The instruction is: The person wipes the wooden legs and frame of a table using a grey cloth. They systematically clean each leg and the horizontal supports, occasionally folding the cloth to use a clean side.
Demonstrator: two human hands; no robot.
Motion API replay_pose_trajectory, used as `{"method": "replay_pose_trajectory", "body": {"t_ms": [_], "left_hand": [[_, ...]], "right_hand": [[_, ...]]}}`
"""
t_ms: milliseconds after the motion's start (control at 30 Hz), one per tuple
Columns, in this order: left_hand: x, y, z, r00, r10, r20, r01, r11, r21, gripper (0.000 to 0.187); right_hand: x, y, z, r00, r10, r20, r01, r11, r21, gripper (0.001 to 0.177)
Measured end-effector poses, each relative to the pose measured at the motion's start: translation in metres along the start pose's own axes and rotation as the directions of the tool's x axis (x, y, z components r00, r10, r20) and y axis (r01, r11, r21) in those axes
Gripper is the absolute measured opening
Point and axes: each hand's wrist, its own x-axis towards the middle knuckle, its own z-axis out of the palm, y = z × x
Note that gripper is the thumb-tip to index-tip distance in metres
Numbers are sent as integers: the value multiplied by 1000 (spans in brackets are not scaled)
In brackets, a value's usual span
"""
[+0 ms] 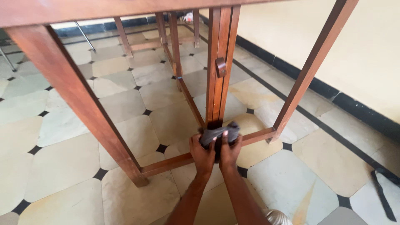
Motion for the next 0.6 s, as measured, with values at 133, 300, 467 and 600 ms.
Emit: {"method": "replay_pose_trajectory", "body": {"t_ms": [133, 300, 467, 600], "left_hand": [[32, 127, -33, 923, 360, -133, -377, 916, -137, 43], [114, 227, -68, 695, 686, -213, -700, 714, 14, 57], [208, 244, -104, 656, 716, -237, -685, 697, 211, 62], [226, 226, -154, 552, 775, -306, -605, 625, 493, 64]], "right_hand": [[-4, -105, 50, 876, -482, -23, 483, 875, 22, 38], [30, -232, 127, 643, -738, 205, 766, 621, -165, 56], [39, -265, 215, 559, -720, 411, 803, 347, -485, 70], [-8, -265, 243, 514, -672, 534, 822, 207, -531, 69]]}}
